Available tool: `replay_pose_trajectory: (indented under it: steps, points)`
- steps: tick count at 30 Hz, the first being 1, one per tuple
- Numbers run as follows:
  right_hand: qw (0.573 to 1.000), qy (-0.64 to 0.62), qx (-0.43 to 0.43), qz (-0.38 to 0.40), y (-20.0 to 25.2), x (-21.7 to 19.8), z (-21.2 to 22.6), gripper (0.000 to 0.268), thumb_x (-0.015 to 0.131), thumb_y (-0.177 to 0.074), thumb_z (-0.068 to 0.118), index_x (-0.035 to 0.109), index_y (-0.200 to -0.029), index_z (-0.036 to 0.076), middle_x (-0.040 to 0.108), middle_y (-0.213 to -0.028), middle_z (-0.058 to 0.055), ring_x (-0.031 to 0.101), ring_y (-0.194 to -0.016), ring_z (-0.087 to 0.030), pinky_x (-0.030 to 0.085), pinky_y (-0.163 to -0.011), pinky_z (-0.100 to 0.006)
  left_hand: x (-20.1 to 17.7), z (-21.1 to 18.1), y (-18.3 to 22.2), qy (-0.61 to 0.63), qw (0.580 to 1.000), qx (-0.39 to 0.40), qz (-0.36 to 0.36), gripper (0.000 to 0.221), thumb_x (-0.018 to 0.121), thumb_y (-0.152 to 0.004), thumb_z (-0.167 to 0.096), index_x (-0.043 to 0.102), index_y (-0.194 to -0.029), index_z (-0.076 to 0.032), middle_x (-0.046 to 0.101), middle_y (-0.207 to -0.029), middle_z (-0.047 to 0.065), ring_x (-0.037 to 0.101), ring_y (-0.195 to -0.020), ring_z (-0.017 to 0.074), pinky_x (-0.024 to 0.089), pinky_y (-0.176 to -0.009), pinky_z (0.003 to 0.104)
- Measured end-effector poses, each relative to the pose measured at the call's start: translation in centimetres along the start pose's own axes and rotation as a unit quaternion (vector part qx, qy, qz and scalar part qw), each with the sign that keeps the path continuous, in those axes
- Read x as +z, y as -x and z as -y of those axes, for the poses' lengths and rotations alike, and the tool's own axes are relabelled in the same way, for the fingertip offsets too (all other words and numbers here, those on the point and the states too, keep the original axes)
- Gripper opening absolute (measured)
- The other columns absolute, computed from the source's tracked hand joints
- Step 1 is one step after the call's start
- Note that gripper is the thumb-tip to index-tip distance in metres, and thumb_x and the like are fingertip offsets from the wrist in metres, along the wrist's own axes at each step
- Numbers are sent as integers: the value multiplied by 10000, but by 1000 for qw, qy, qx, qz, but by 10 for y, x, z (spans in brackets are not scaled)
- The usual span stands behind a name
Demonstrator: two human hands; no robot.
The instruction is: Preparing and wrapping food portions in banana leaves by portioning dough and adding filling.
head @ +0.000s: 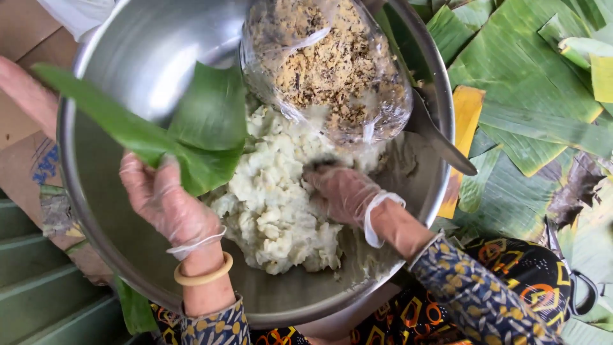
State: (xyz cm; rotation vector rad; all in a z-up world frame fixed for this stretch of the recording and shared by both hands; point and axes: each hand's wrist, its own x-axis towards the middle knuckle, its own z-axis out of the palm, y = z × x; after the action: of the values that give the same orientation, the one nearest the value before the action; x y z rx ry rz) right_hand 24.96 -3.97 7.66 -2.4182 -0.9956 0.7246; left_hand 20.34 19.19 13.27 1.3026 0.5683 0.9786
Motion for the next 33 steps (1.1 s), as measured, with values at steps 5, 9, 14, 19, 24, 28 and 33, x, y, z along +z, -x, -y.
replay_pose_trajectory:
  steps: [5,9,14,19,24,28,33]
  points:
    - [955,149,105,234,43,22,6,336,550,-943,497,766,-1000,245,759,-927,-9,739,-924,-266,620,-773,-419,11,6,17,-163,984,57,50,648,581,-913,154,509,-1444,-209,498,-1338,64,525,-1237,197,453,-1116,458]
    - [971,226,4,72,83,77,-15,399,590,-895,497,664,-650,190,631,-588,-17,670,-587,-220,551,-496,-382,12,0,34,-252,958,114,71,636,632,-920,122,534,-1447,-220,438,-1463,48,516,-1334,269,317,-1151,566]
    - [986,160,16,42,87,34,-45,254,631,-853,438,640,-797,191,617,-729,-51,661,-699,-263,556,-582,-419,39,-32,53,-202,907,338,152,501,592,-841,164,585,-1331,58,454,-1419,266,413,-1391,448,317,-1215,591]
    - [994,110,15,13,37,-17,-30,231,667,-815,385,619,-929,190,604,-856,-82,653,-799,-303,561,-659,-452,110,-21,97,-49,926,285,240,426,539,-944,138,621,-1320,-46,525,-1429,149,472,-1403,315,439,-1189,488]
    - [998,60,10,-13,50,-12,12,335,705,-778,333,597,-1061,190,592,-983,-113,646,-899,-342,567,-737,-485,118,11,106,-24,909,263,323,465,509,-901,213,639,-1265,-45,512,-1421,149,585,-1307,317,588,-1056,447]
    - [1000,-13,4,-28,67,11,38,492,742,-740,280,575,-1193,190,579,-1110,-144,638,-999,-382,572,-815,-518,103,26,92,-130,892,283,327,394,553,-862,142,697,-1156,-78,713,-1166,105,675,-1164,313,576,-1020,440]
    - [996,-81,1,-43,67,-1,34,664,780,-702,228,554,-1326,190,567,-1237,-175,631,-1099,-422,578,-892,-551,109,25,88,-102,914,228,318,410,532,-891,127,684,-1200,-96,687,-1214,84,663,-1206,282,580,-1050,423]
